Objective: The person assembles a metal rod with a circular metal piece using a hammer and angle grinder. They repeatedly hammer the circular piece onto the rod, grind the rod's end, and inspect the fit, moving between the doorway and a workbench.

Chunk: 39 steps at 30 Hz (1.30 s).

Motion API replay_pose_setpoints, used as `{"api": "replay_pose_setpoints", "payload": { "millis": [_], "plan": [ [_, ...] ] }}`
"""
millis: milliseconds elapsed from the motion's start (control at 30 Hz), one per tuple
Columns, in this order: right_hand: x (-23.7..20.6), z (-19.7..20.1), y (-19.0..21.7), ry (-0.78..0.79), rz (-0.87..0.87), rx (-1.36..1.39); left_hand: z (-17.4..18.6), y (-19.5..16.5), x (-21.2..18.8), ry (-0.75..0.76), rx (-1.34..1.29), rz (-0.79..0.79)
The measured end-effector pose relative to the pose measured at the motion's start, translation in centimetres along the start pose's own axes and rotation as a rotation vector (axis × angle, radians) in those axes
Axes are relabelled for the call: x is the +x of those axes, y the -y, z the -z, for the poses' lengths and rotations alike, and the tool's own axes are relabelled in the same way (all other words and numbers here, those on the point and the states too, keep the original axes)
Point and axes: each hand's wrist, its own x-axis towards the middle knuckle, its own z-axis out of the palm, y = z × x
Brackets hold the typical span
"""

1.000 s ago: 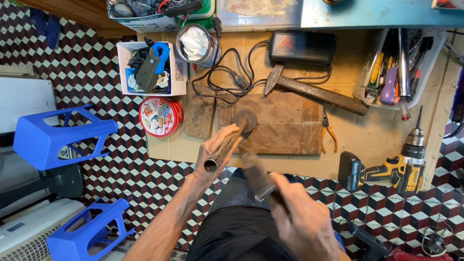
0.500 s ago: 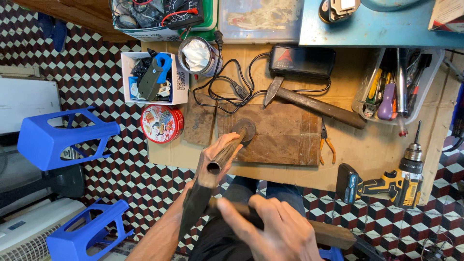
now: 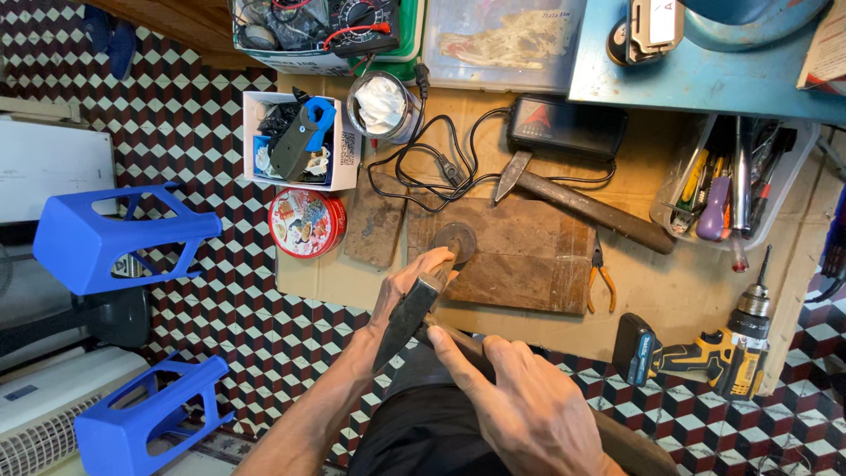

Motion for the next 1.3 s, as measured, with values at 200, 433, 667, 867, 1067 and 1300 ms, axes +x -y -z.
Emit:
{"api": "replay_pose_setpoints", "payload": {
  "millis": [200,433,667,867,1067,1300],
  "plan": [
    [-0.5,0.2,0.5,-0.074,0.037,-0.019,0.2,0.0,0.2,-0.001,0.062,-0.028],
    [-0.1,0.9,1.0,-0.055,0.019,-0.042,0.3,-0.4,0.1,0.008,0.056,-0.031],
    [-0.6,0.7,1.1,-0.007,-0.028,-0.082,0.3,-0.3,0.0,0.05,-0.007,0.078],
    [-1.6,0.1,1.4,-0.213,0.075,-0.053,0.0,-0.1,0.0,-0.021,0.135,-0.055],
    [-4.6,-1.4,0.1,-0.039,-0.142,-0.003,0.8,-1.3,-0.6,-0.002,0.037,-0.031],
    [-8.4,-5.5,-4.6,-0.169,-0.811,0.202,-2.4,-2.1,-0.3,-0.292,-0.023,0.167]
  ]
}}
